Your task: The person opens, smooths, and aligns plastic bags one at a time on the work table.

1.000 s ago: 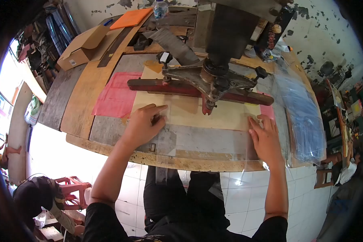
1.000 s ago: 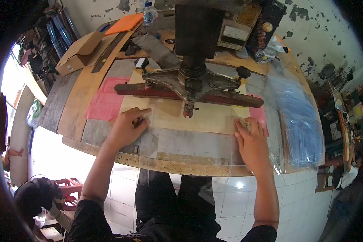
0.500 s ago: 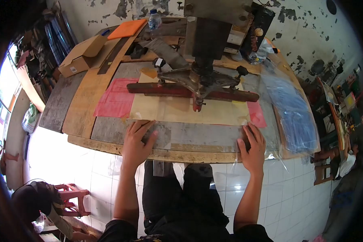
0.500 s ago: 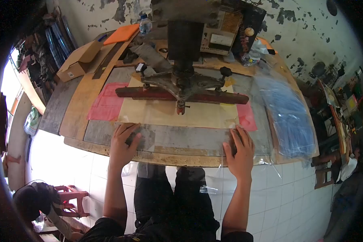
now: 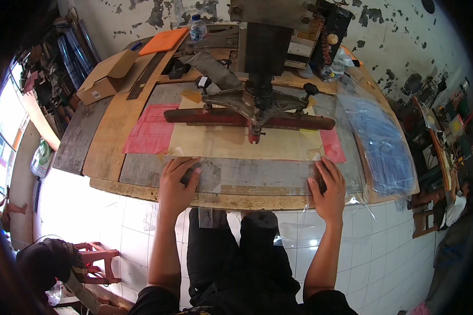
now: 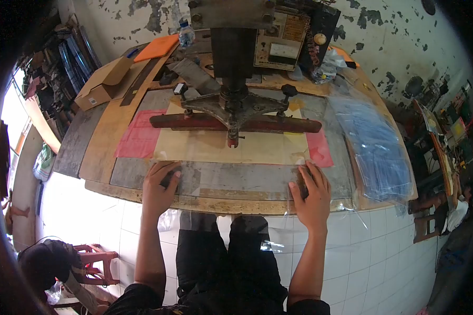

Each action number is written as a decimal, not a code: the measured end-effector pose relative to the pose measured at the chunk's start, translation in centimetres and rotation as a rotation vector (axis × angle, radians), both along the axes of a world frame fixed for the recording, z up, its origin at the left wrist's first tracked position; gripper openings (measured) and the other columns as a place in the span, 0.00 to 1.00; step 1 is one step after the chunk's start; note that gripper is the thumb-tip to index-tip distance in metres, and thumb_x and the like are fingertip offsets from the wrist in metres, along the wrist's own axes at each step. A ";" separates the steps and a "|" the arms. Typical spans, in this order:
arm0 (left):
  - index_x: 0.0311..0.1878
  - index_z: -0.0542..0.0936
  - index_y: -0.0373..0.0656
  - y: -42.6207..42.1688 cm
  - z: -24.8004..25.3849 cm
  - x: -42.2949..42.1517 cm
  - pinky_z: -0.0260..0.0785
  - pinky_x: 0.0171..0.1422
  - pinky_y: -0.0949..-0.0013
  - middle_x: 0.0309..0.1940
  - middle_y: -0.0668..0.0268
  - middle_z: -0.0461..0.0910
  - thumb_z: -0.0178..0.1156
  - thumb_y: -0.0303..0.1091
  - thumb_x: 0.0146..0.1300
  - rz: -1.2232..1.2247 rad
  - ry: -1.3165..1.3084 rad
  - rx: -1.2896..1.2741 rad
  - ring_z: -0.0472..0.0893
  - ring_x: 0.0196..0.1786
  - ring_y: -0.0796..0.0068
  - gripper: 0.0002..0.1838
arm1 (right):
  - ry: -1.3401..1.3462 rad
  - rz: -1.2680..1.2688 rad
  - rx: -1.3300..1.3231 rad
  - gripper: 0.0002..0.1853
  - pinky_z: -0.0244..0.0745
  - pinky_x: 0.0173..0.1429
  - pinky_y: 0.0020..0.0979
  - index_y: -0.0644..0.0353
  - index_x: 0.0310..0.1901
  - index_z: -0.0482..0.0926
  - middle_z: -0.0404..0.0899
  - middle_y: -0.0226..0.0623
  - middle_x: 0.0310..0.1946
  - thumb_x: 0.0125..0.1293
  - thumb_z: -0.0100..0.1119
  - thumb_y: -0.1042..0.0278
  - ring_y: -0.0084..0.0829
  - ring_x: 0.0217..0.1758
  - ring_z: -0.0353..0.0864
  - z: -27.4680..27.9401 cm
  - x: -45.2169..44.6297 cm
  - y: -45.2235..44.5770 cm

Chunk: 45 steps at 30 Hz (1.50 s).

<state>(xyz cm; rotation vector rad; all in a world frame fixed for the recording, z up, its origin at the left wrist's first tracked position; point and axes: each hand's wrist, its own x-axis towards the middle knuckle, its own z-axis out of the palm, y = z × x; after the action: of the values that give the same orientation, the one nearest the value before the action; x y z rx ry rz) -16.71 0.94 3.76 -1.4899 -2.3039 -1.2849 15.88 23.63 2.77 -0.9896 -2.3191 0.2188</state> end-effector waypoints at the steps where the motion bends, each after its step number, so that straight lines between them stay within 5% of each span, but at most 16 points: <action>1: 0.55 0.88 0.41 0.0 0.0 0.0 0.74 0.64 0.54 0.51 0.57 0.87 0.68 0.30 0.68 0.000 0.000 0.000 0.83 0.56 0.52 0.14 | 0.000 0.000 0.000 0.25 0.59 0.83 0.46 0.57 0.68 0.82 0.75 0.36 0.75 0.74 0.67 0.56 0.44 0.80 0.69 0.0 0.0 0.0; 31: 0.57 0.87 0.42 -0.2 0.2 0.3 0.74 0.65 0.53 0.52 0.59 0.86 0.70 0.32 0.65 -0.007 0.055 -0.009 0.82 0.58 0.51 0.17 | 0.017 0.087 -0.105 0.26 0.60 0.82 0.47 0.57 0.68 0.82 0.73 0.40 0.75 0.74 0.67 0.52 0.47 0.78 0.70 0.5 1.3 1.4; 43: 0.65 0.85 0.46 -0.3 -0.7 0.1 0.57 0.85 0.48 0.70 0.60 0.80 0.71 0.36 0.64 -0.053 0.177 -0.117 0.73 0.78 0.54 0.24 | -0.032 -0.051 -0.078 0.19 0.69 0.70 0.49 0.59 0.58 0.86 0.83 0.43 0.54 0.73 0.68 0.56 0.49 0.62 0.79 0.3 -2.3 7.5; 45: 0.65 0.85 0.46 -0.4 -0.6 0.2 0.56 0.85 0.48 0.71 0.60 0.80 0.71 0.38 0.66 -0.030 0.170 -0.151 0.72 0.79 0.55 0.24 | 0.003 -0.041 -0.093 0.15 0.78 0.55 0.44 0.63 0.53 0.86 0.82 0.42 0.45 0.71 0.71 0.64 0.43 0.48 0.84 0.0 -2.7 8.1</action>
<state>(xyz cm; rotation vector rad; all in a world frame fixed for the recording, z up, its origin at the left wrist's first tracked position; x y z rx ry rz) -16.49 0.56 3.17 -1.6158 -2.3201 -0.9669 13.19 31.73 2.76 -1.0809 -2.3015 0.3134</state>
